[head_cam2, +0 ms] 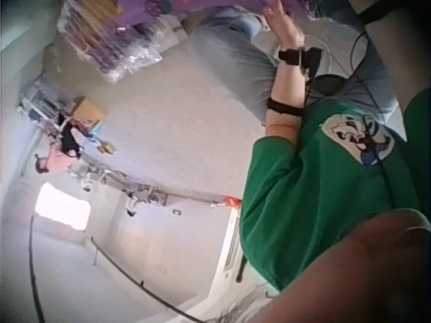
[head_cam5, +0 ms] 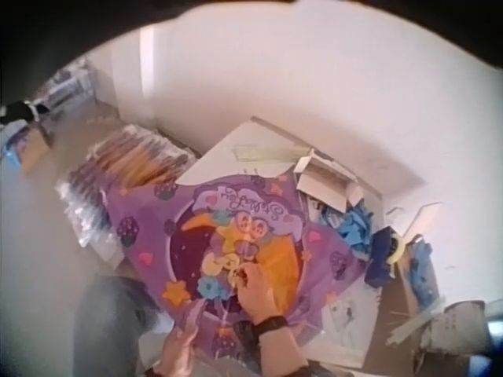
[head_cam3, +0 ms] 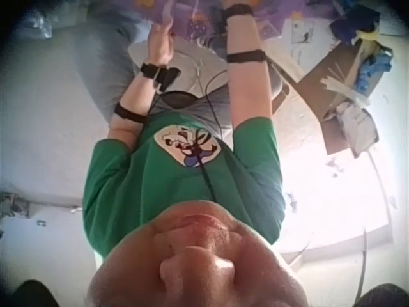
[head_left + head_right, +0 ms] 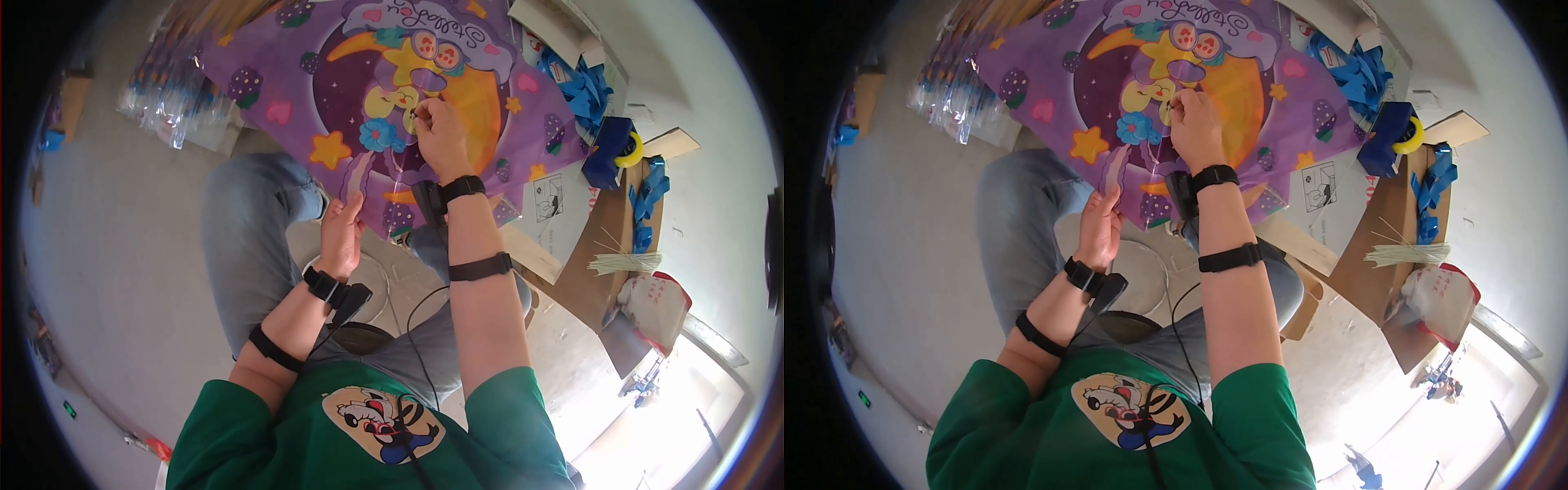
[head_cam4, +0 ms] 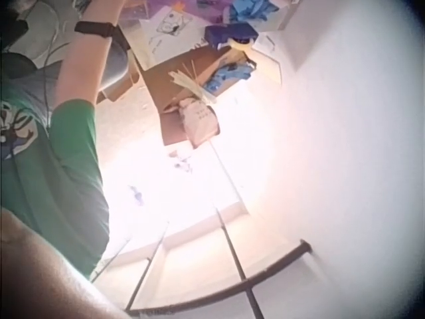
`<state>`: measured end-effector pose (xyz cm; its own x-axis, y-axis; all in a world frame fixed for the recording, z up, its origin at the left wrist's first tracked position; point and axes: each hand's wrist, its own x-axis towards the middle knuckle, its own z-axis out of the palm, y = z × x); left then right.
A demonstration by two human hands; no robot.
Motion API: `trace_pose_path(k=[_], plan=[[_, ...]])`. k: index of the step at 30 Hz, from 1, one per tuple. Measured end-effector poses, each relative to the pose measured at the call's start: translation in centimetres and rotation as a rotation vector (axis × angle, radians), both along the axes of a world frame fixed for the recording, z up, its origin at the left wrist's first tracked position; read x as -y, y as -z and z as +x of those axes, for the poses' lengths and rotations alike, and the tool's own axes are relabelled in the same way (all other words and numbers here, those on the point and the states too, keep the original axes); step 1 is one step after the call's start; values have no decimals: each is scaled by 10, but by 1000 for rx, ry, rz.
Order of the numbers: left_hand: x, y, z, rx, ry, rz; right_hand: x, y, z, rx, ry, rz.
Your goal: The person assembles a kite by threading a string through the sail, inserting a plastic rod, and securing it with tape. They then fold the finished kite, place it on a stack, and pick up a new sail to repeat the process.
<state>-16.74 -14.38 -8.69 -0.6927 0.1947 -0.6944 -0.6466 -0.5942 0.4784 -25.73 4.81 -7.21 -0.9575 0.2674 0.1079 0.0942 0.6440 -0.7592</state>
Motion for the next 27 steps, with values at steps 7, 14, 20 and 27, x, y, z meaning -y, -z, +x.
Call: trace_pose_path(k=[7, 14, 20, 27], plan=[[7, -6, 1, -113, 97, -18, 9, 7, -3, -7, 48, 252], [10, -1, 1, -136, 89, 42, 7, 0, 1, 81, 60, -17], [8, 9, -3, -100, 145, 9, 4, 5, -4, 59, 153, 207], [9, 9, -1, -138, 146, 32, 3, 11, -5, 80, 101, 151]])
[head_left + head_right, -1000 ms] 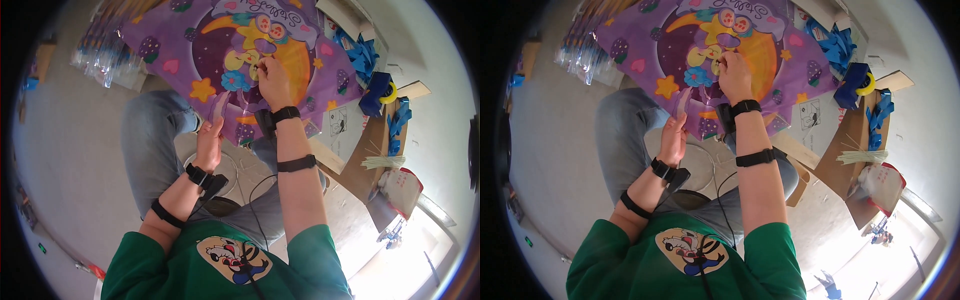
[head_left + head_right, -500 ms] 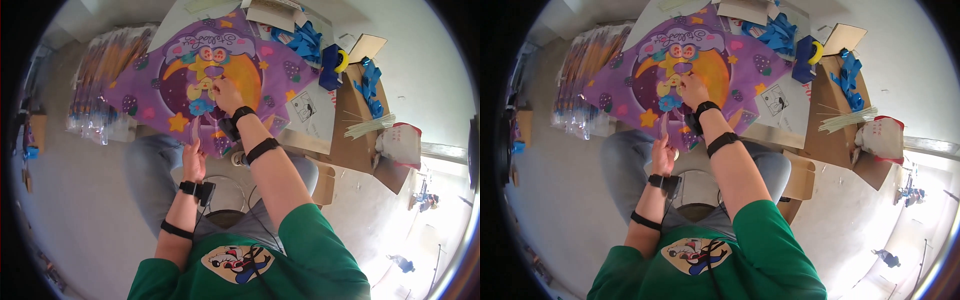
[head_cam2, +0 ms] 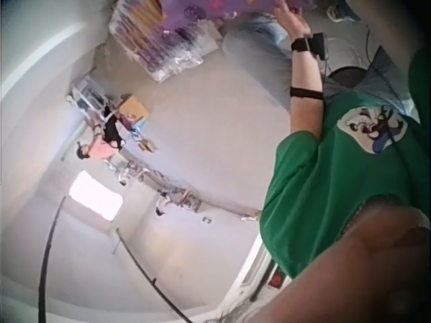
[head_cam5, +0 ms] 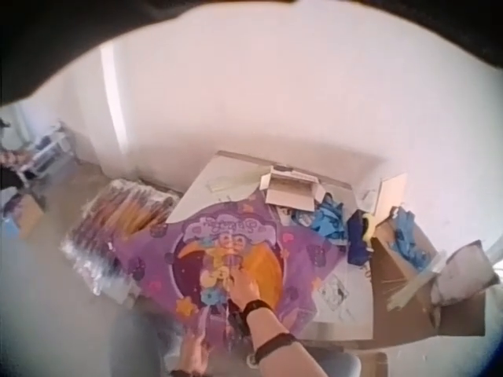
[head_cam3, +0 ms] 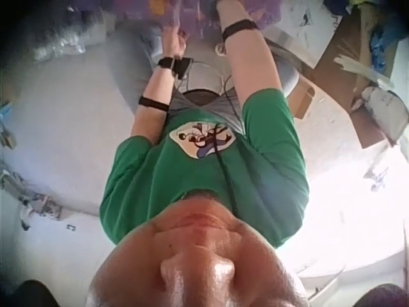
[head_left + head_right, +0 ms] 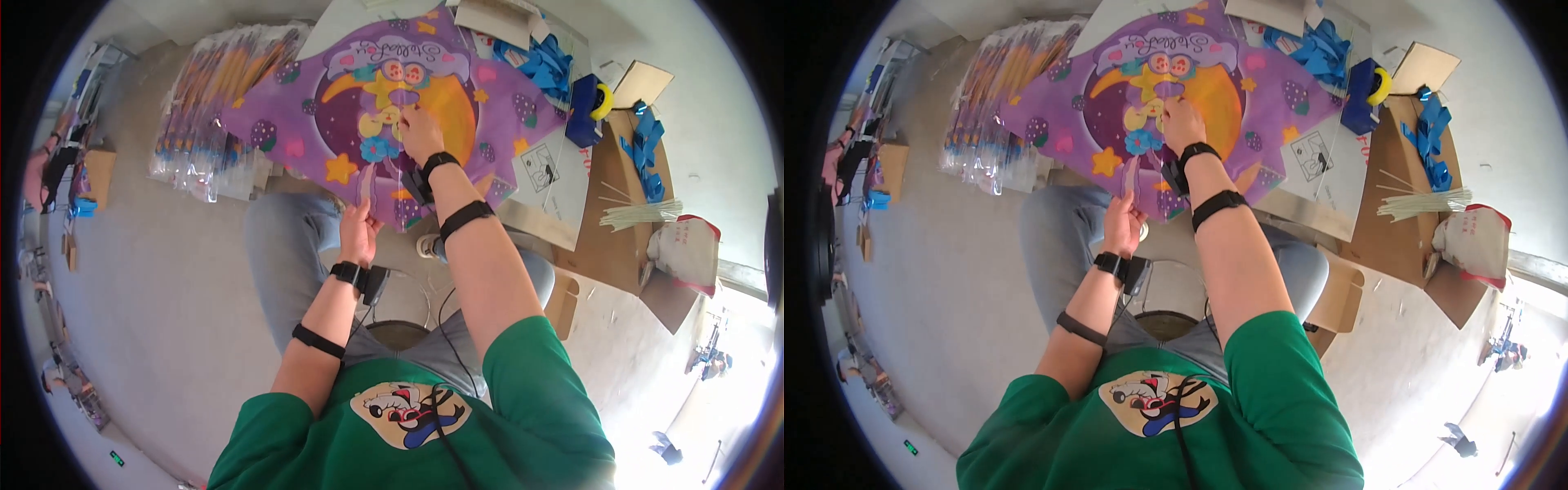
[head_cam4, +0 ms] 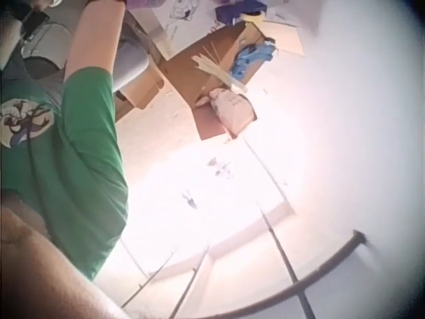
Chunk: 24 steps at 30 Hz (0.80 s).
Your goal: The person assembles a kite by threading a string through the sail, inserting a plastic rod, and securing it with tape. They then fold the finished kite, place it on a stack, and pick up a new sail to repeat the process.
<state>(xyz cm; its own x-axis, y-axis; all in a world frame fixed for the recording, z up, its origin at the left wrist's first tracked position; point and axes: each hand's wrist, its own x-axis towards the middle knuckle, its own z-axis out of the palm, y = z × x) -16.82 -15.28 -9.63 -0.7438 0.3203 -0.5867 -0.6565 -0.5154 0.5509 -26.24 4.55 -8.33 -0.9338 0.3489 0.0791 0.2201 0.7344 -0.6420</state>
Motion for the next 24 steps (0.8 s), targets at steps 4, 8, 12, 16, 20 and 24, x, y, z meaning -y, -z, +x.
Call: trace_pose_path(k=[4, 8, 12, 16, 20, 24], plan=[[9, -2, -1, 33, -28, -15, 14, -5, 2, -44, -18, 46], [9, -8, -7, 50, -61, 55, 13, -7, 0, -63, 37, 47], [-2, -16, -23, 25, -91, 108, -22, -6, 12, -101, 13, -168], [19, -11, -41, -64, -70, -47, -14, -30, 70, -251, 147, -209], [21, -9, -42, -68, 8, -13, -80, -26, 136, -205, 487, -330], [11, -5, -29, -62, 82, 12, -226, -22, 197, -309, 818, -144]])
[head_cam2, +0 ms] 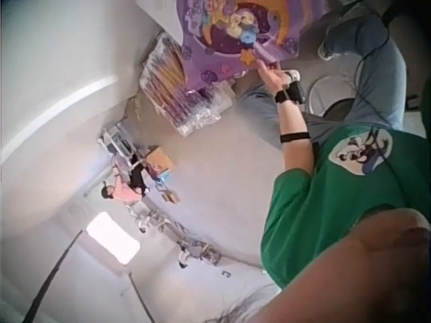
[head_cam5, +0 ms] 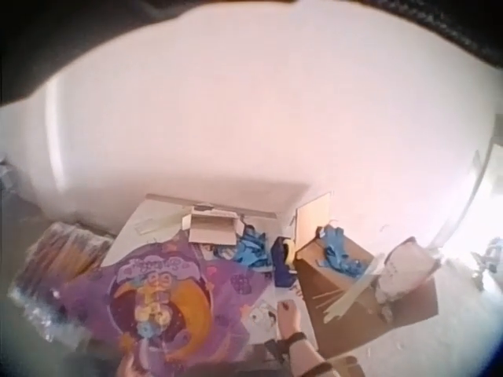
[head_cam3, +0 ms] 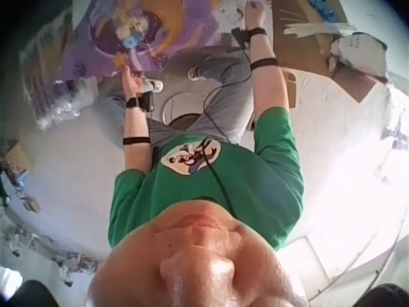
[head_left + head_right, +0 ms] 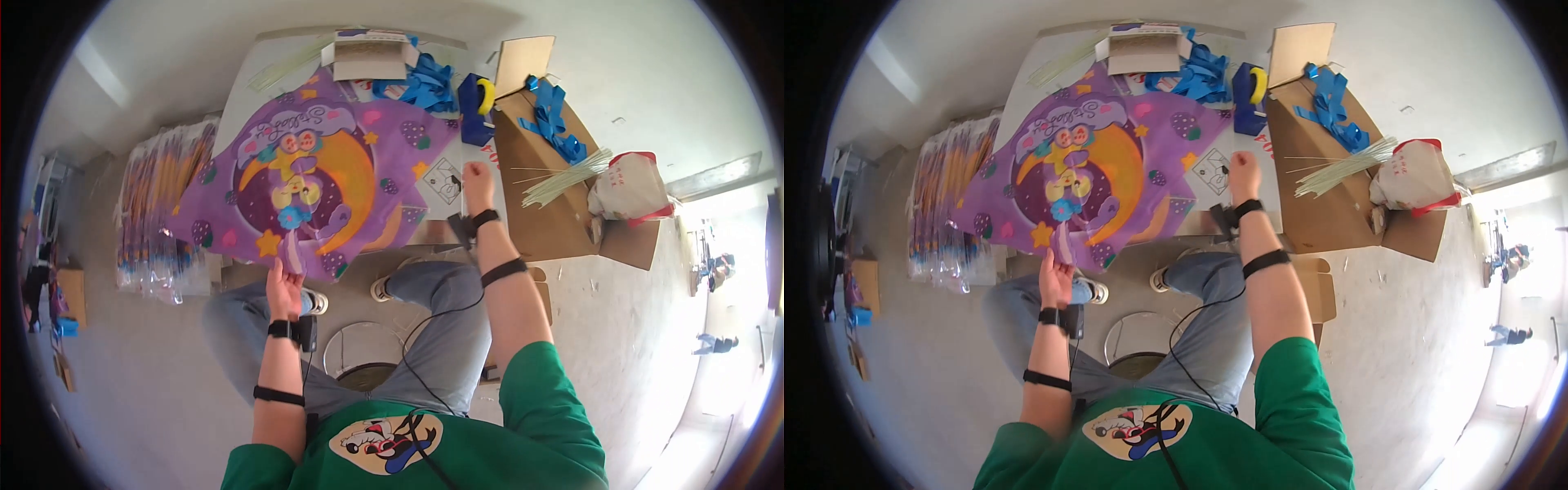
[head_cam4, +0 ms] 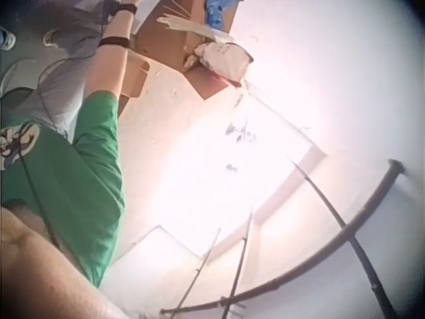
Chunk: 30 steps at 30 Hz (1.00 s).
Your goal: The person assembles a kite by threading a string through the sail, inserting a plastic rod, and securing it with tape. They then fold the finished kite, place it on a stack, and pick up a new sail to repeat the process.
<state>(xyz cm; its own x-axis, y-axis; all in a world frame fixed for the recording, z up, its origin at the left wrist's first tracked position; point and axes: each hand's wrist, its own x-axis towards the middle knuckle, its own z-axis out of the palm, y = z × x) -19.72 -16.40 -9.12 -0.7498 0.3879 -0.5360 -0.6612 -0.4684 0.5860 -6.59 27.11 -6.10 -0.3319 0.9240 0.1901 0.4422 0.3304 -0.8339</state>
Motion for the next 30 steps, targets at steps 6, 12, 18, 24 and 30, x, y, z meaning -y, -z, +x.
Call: trace_pose_path(k=[6, 12, 18, 24, 30], plan=[[16, 4, 23, 39, 54, -42, -85, -42, -15, 83, 7, 64], [3, -5, 37, 68, 91, -39, -133, -39, -38, 307, -17, 60], [1, -2, 32, 94, 92, -49, -159, -33, -50, 211, -140, -240], [-7, -1, 31, 107, 115, -37, -159, -25, -44, -275, -64, -778], [-9, 0, 30, 97, 134, -21, -125, -21, -36, -528, -15, -740]])
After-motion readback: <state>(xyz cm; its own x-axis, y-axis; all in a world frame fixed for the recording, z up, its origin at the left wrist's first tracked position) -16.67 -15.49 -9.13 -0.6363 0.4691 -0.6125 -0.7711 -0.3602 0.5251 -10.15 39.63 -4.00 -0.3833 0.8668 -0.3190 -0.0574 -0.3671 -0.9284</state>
